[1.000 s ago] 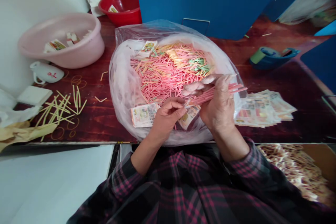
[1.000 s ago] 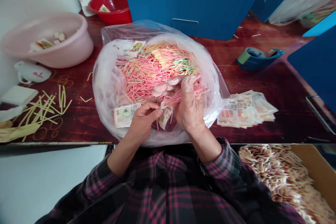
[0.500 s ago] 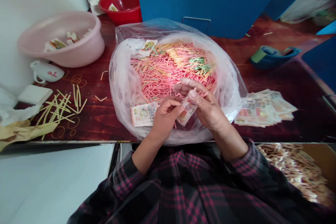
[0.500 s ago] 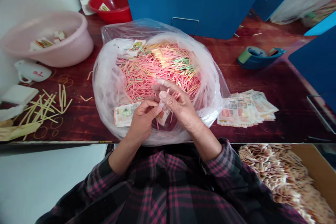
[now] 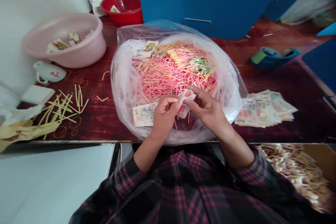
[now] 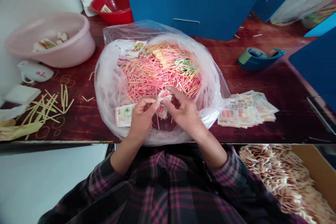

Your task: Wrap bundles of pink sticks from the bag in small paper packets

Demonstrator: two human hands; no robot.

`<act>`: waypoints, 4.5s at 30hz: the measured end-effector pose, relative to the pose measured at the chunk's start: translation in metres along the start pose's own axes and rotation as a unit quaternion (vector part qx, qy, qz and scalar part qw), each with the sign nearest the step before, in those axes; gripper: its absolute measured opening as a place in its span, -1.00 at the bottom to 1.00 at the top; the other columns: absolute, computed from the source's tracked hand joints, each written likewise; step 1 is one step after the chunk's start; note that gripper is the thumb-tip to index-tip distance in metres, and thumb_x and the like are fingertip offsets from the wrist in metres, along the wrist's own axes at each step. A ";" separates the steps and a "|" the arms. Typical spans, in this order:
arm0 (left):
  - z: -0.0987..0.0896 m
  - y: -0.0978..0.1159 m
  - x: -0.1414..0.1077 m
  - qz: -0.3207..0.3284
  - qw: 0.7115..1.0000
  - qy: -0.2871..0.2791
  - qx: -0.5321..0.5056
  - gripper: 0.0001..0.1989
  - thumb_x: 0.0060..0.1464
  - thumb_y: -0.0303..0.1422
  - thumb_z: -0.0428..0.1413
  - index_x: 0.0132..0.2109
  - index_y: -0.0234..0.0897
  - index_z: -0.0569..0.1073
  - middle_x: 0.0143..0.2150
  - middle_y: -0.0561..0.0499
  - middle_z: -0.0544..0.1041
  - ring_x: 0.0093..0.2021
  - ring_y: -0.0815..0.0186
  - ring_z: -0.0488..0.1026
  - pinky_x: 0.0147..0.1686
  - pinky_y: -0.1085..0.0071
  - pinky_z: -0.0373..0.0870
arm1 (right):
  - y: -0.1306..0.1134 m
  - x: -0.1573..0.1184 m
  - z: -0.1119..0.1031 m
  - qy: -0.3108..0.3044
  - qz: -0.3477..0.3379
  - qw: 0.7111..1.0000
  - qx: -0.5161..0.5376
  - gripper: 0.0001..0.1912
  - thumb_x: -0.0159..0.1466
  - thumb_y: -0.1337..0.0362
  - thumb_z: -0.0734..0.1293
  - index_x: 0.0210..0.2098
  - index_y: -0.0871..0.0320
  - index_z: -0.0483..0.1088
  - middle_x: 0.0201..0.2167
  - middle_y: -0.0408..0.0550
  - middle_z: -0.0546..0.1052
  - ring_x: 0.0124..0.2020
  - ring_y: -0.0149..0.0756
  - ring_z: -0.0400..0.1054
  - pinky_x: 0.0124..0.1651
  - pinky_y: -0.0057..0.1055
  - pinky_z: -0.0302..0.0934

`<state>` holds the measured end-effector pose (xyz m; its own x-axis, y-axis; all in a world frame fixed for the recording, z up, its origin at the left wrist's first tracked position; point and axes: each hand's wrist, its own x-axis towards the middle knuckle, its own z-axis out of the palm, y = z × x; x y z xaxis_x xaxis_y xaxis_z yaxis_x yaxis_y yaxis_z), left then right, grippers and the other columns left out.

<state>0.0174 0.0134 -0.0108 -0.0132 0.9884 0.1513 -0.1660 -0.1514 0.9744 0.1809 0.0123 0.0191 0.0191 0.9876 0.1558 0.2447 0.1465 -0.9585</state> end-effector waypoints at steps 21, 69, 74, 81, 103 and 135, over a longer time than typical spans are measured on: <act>-0.008 0.012 -0.003 -0.024 0.996 -0.061 0.065 -0.64 0.15 -0.25 0.31 0.07 -0.19 0.52 -0.15 0.03 0.63 -0.16 0.30 0.57 -0.06 0.33 0.50 | 0.002 -0.005 0.024 0.037 0.032 0.995 0.082 -0.63 0.22 -0.08 0.45 -0.44 0.06 0.41 -0.50 -0.21 0.44 -0.42 -0.35 0.27 -0.31 -0.36 0.24; -0.052 0.030 -0.016 0.005 0.992 -0.034 0.117 -0.42 0.19 -0.20 0.34 0.31 -0.08 0.43 0.22 -0.10 0.57 0.15 0.11 0.56 0.20 0.11 0.52 | -0.006 -0.023 0.019 -0.078 0.094 0.984 0.132 -0.63 0.20 -0.20 0.54 -0.25 -0.07 0.73 -0.25 -0.13 0.75 -0.24 -0.16 0.59 -0.02 -0.14 0.50; -0.043 0.028 -0.019 -0.066 0.997 -0.022 0.014 -0.49 0.07 -0.31 0.40 0.17 -0.07 0.54 -0.03 0.01 0.63 -0.10 0.23 0.58 -0.07 0.30 0.58 | 0.000 -0.027 0.021 -0.080 0.086 0.983 0.143 -0.62 0.18 -0.14 0.56 -0.18 -0.03 0.72 -0.20 -0.10 0.75 -0.18 -0.12 0.60 0.04 -0.10 0.49; -0.039 0.027 -0.028 -0.123 0.990 -0.072 -0.010 -0.71 0.21 -0.21 0.31 0.06 -0.10 0.58 -0.28 0.09 0.61 -0.36 0.34 0.52 -0.27 0.38 0.52 | -0.006 -0.028 0.010 -0.068 0.032 0.997 0.022 -0.34 0.28 -0.29 0.42 -0.68 0.07 0.38 -0.72 -0.18 0.37 -0.62 -0.38 0.21 -0.51 -0.38 0.12; -0.095 0.023 -0.028 0.191 0.858 -0.108 0.465 -0.83 0.36 -0.43 0.06 -0.24 -0.21 0.49 -0.25 -0.07 0.65 -0.16 0.16 0.58 -0.09 0.20 0.49 | -0.013 0.070 0.074 -0.253 -0.189 0.883 -0.348 -0.74 0.46 0.30 0.29 -0.13 0.13 0.65 -0.16 0.05 0.65 -0.11 -0.19 0.50 -0.03 -0.33 0.29; -0.107 0.032 -0.025 0.207 0.844 -0.141 0.474 -0.89 0.36 -0.44 0.09 -0.15 -0.22 0.52 -0.06 -0.11 0.71 -0.02 0.14 0.62 0.04 0.14 0.52 | -0.014 0.070 0.064 -0.285 -0.211 0.783 -0.511 -0.66 0.49 0.20 0.31 0.13 0.22 0.57 0.04 0.18 0.64 0.06 0.00 0.47 0.10 -0.20 0.25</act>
<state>-0.0927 -0.0152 -0.0015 0.3805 0.8262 0.4156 0.6613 -0.5572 0.5023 0.1164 0.0832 0.0278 -0.6367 0.7711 -0.0035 0.7664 0.6323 -0.1130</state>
